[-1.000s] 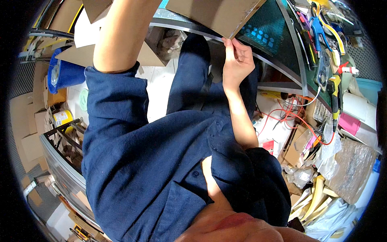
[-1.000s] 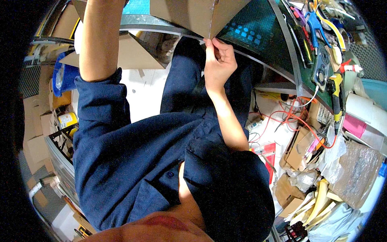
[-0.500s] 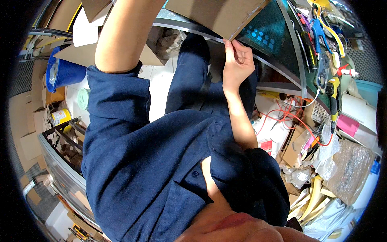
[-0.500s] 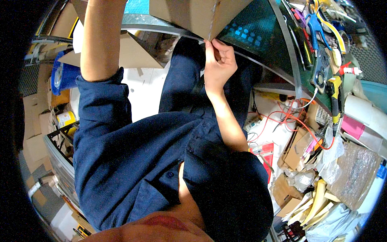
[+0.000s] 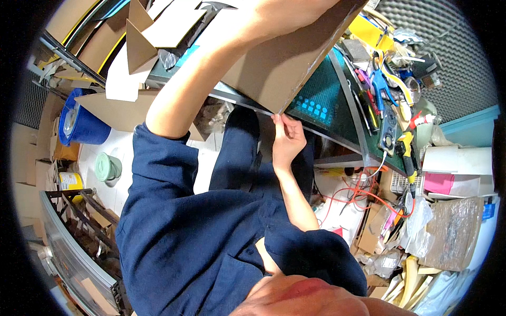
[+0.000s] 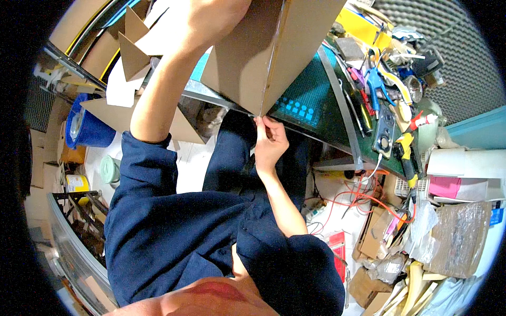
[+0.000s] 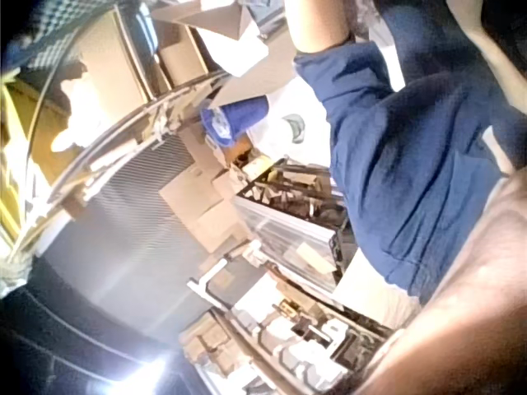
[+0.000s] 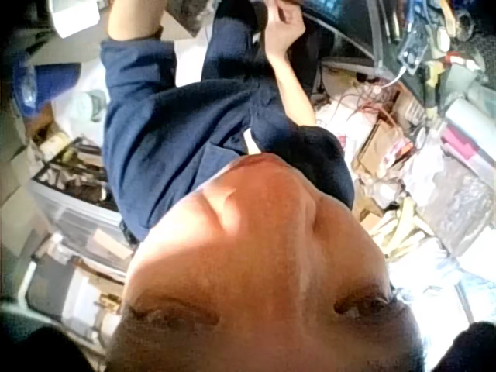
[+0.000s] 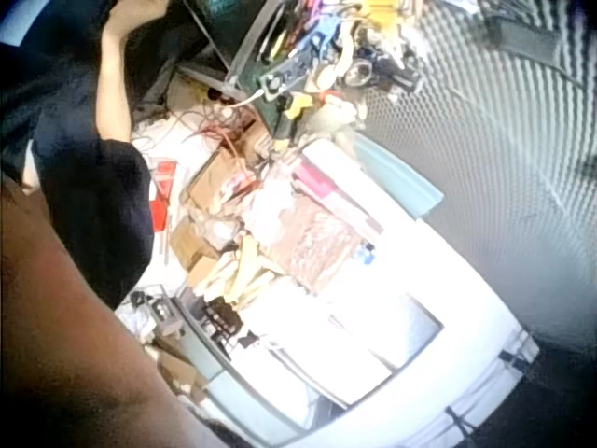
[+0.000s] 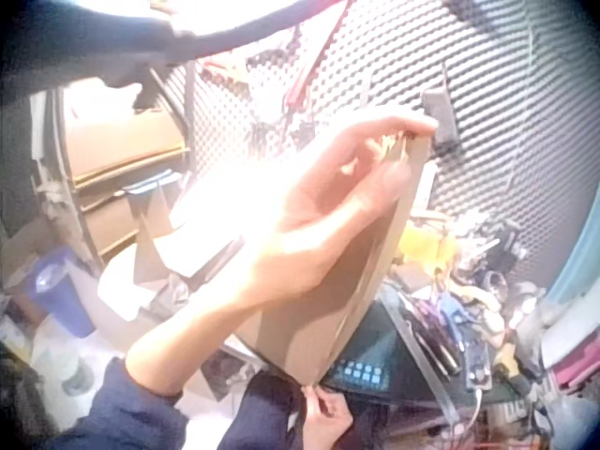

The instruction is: The person assembles a cardboard box by applying glue to the edges of pre-cut cardboard pieces and pressing them together to form a rectangular structure. The person handles the cardboard pieces and a glue brush throughout the process.

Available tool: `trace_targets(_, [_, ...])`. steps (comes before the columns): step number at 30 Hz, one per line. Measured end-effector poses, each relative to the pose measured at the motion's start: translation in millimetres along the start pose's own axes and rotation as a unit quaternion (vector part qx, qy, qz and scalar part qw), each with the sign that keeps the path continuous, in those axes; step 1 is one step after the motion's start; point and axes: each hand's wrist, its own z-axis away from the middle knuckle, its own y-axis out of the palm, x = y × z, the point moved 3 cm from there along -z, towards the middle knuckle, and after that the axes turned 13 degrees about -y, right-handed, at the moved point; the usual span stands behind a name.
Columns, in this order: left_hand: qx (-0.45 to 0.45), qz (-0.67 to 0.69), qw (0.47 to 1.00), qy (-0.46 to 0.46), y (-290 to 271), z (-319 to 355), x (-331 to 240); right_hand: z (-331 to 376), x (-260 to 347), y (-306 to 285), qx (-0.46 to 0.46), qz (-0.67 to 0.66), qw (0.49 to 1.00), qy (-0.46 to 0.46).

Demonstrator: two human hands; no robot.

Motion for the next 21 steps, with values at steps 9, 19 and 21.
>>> trace_targets(9, [0.039, 0.087, 0.991, -0.093, -3, 1, -16, 0, 4, 3, 0.013, -0.007, 1.0, 0.003])
trace_targets(19, [0.022, 0.029, 0.988, -0.149, -2, 3, -20, 2, 3, 1, 0.013, -0.012, 1.0, 0.012])
trace_targets(21, [0.024, 0.006, 0.988, -0.151, -2, 0, -23, 0, 3, -1, 0.019, -0.003, 1.0, 0.011])
